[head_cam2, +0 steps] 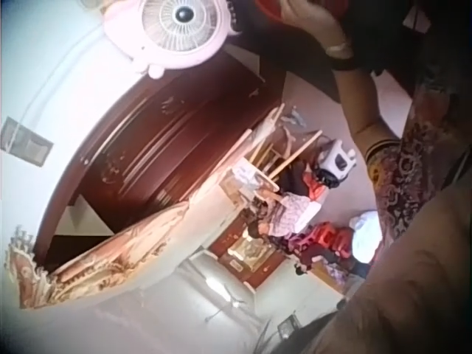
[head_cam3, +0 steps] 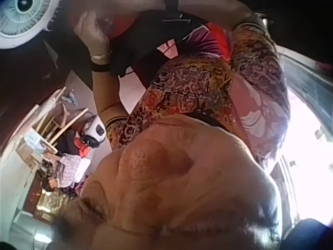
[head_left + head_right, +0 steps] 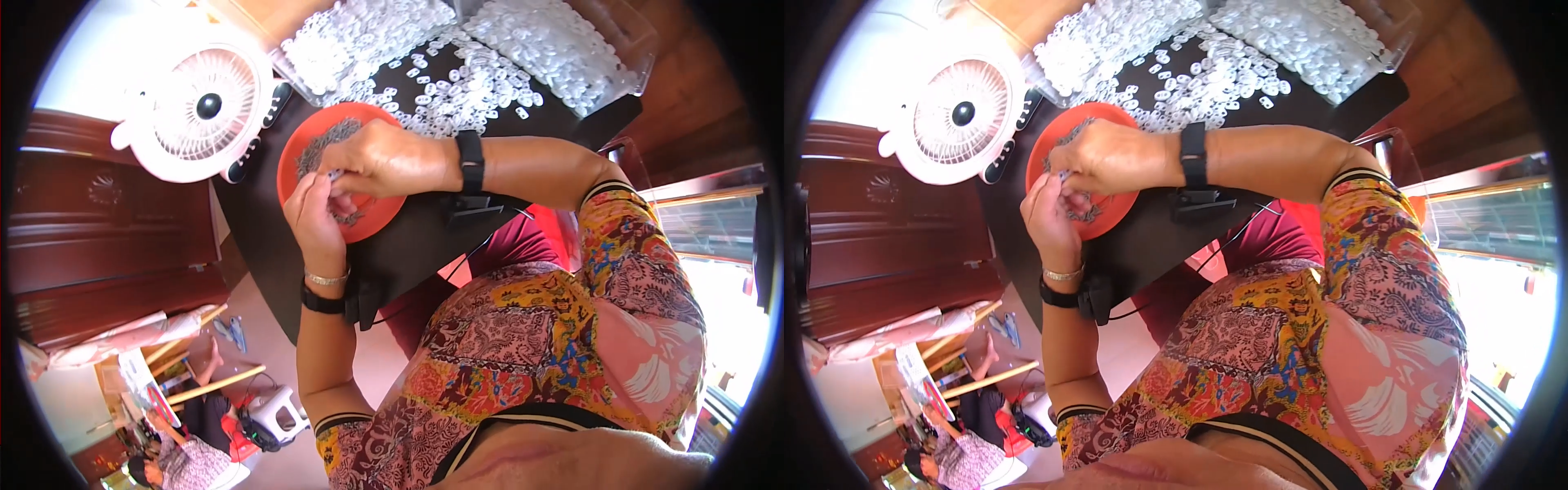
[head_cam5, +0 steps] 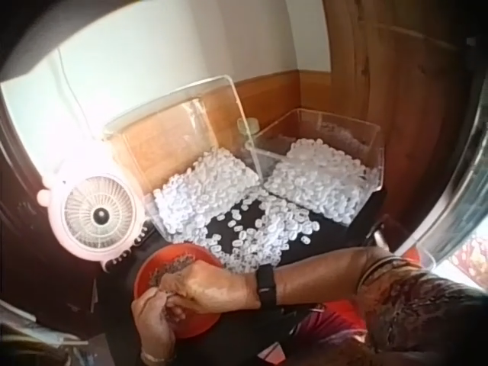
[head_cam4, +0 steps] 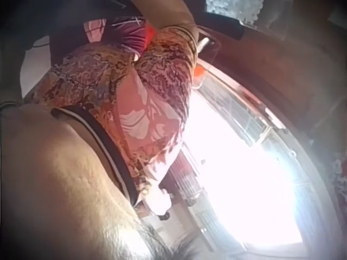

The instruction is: Assembling tiny metal pins into small white plastic components by hand.

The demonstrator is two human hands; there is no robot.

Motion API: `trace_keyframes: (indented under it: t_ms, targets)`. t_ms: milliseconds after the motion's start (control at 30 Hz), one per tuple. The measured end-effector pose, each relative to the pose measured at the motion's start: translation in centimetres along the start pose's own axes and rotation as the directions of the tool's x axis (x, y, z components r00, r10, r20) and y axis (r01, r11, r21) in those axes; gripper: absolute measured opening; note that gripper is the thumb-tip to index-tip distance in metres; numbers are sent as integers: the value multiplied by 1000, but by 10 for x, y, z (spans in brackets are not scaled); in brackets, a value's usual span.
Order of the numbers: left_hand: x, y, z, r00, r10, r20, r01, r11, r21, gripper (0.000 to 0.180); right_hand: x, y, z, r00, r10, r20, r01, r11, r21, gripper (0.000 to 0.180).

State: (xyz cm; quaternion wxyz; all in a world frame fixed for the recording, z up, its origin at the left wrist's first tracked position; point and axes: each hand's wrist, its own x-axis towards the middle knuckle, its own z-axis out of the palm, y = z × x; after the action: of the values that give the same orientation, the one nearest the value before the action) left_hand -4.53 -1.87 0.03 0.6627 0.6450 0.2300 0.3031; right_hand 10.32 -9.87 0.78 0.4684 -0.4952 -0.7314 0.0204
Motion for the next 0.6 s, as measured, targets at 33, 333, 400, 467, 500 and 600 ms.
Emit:
trace_keyframes:
  t_ms: [33, 333, 400, 467, 500, 600]
  targets:
    - [1, -1, 2, 1000, 7, -2, -7, 1000, -8, 27, -1, 3, -1, 999, 27, 29, -26, 999, -28, 16]
    - [7, -1, 7, 992, 122, -33, -121, 992, 24, 29, 7, 0, -17, 996, -14, -93, 3, 993, -115, 14]
    - [8, -3, 2, 984, 167, -62, -161, 982, 93, 28, 17, 2, -39, 979, 2, -206, -73, 939, -337, 19]
    - [9, -2, -5, 980, 185, -74, -178, 980, 87, 27, 28, 19, -93, 925, 41, -378, -228, 855, -465, 18]
    - [9, -4, -11, 977, 196, -83, -189, 979, 81, 27, 42, -14, -117, 840, 163, -518, -443, 758, -479, 24]
    - [15, 1, -1, 977, 202, -68, -200, 979, 32, 26, 21, 9, -187, 727, -179, -663, -529, 470, -707, 23]
